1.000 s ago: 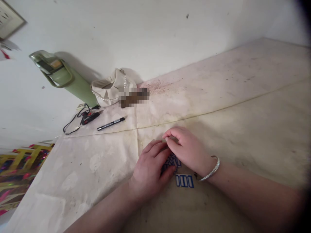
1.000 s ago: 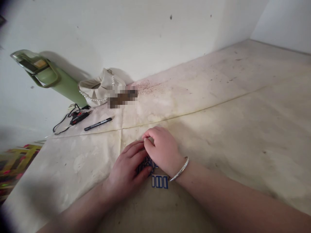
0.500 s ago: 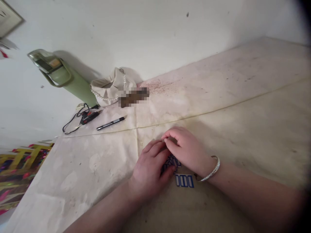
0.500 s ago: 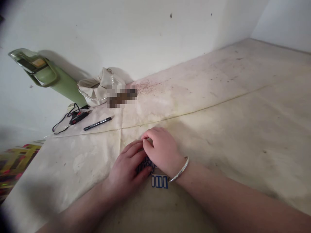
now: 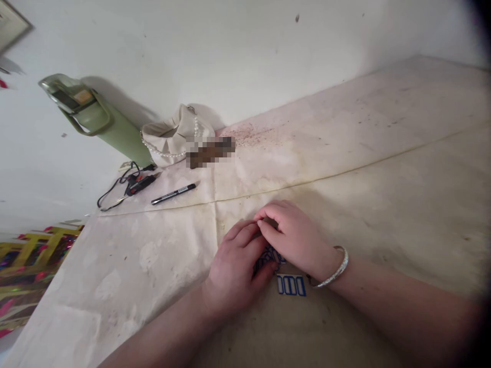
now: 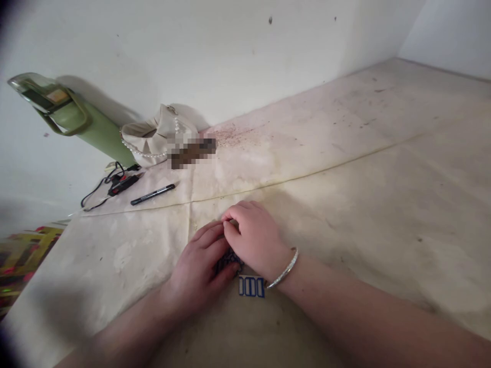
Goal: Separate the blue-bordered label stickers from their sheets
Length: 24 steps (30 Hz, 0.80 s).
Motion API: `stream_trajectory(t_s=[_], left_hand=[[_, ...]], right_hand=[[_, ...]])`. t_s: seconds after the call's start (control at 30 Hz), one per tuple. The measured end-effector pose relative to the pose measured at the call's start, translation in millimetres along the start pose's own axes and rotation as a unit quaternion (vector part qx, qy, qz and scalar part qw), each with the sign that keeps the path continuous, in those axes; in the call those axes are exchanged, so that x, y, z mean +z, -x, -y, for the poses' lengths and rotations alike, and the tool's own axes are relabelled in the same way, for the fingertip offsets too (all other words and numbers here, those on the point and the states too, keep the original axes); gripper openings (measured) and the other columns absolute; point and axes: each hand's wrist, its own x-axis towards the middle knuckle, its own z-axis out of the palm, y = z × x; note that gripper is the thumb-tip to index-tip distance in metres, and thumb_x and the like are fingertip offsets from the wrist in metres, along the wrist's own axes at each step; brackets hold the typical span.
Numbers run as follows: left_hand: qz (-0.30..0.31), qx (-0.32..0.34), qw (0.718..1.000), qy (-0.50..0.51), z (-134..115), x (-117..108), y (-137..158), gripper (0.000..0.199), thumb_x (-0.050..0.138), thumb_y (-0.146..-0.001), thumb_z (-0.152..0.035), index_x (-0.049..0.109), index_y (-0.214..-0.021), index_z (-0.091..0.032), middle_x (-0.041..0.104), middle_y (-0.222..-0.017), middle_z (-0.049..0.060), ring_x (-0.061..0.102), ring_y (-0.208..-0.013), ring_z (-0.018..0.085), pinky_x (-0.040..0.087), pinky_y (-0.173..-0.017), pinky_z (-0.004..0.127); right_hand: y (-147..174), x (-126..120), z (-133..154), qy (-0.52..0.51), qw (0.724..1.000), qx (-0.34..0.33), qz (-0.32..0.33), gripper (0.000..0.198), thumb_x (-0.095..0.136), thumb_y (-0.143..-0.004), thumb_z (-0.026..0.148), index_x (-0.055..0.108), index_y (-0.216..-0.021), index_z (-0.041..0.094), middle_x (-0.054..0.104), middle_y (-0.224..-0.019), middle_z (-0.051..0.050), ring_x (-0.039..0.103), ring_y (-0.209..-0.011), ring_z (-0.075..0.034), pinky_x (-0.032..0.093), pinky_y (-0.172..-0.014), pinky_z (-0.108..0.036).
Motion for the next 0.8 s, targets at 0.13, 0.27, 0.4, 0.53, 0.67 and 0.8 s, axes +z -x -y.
stream_trajectory(t_s=[0.13, 0.27, 0.4, 0.53, 0.67, 0.8], left_hand=[[0.0, 0.0, 1.0, 0.002, 0.2, 0.3, 0.2, 0.034, 0.059, -0.079, -0.025, 0.058, -0.113, -0.02, 0.056, -0.123, 0.008, 0.043, -0.123, 0.025, 0.035, -0.105, 0.045], [-0.003, 0.002, 1.0, 0.006, 0.6, 0.2, 0.1, 0.033, 0.058, -0.08, -0.025, 0.058, -0.112, -0.02, 0.056, -0.123, 0.008, 0.043, -0.122, 0.025, 0.035, -0.105, 0.045], [-0.002, 0.001, 1.0, 0.007, 0.5, -0.3, -0.4, 0.034, 0.059, -0.079, -0.025, 0.057, -0.113, -0.02, 0.056, -0.123, 0.007, 0.044, -0.122, 0.025, 0.036, -0.104, 0.045], [0.002, -0.001, 1.0, 0.001, 0.9, 0.0, -0.3, 0.034, 0.06, -0.078, -0.025, 0.058, -0.112, -0.02, 0.056, -0.123, 0.008, 0.043, -0.123, 0.025, 0.035, -0.105, 0.043], [-0.001, -0.001, 1.0, 0.0, 1.4, 0.5, -0.4, 0.036, 0.061, -0.078, -0.025, 0.058, -0.113, -0.02, 0.056, -0.123, 0.008, 0.044, -0.122, 0.025, 0.035, -0.105, 0.043], [-0.004, -0.001, 1.0, 0.004, 1.0, 0.1, -0.9, 0.037, 0.061, -0.077, -0.024, 0.058, -0.114, -0.021, 0.056, -0.123, 0.008, 0.045, -0.121, 0.026, 0.037, -0.103, 0.045]], right_hand=[[-0.9, -0.5, 0.5, -0.001, 1.0, -0.005, 0.0, 0.018, 0.052, -0.079, 0.009, 0.062, -0.079, 0.024, 0.067, -0.086, -0.002, 0.058, -0.087, -0.02, 0.047, -0.081, -0.036], [-1.1, -0.1, -0.5, 0.0, 1.0, -0.008, -0.005, 0.018, 0.052, -0.079, 0.01, 0.062, -0.078, 0.024, 0.067, -0.084, -0.002, 0.058, -0.086, -0.02, 0.047, -0.08, -0.037], [-0.3, 0.3, -0.8, 0.0, 1.0, -0.009, -0.003, 0.018, 0.052, -0.079, 0.01, 0.062, -0.077, 0.024, 0.067, -0.084, -0.003, 0.059, -0.087, -0.022, 0.047, -0.08, -0.038], [-0.2, 0.8, -0.4, 0.007, 1.0, -0.008, 0.003, 0.017, 0.052, -0.079, 0.01, 0.062, -0.078, 0.024, 0.067, -0.085, -0.002, 0.058, -0.087, -0.021, 0.047, -0.08, -0.037], [-0.6, 0.6, -0.2, 0.013, 1.0, -0.013, 0.005, 0.017, 0.052, -0.079, 0.009, 0.064, -0.08, 0.021, 0.067, -0.084, -0.002, 0.057, -0.085, -0.019, 0.046, -0.08, -0.035], [-0.4, -0.3, -0.1, 0.015, 1.0, -0.017, 0.004, 0.016, 0.052, -0.079, 0.009, 0.064, -0.08, 0.02, 0.067, -0.084, -0.002, 0.056, -0.085, -0.019, 0.045, -0.08, -0.035]])
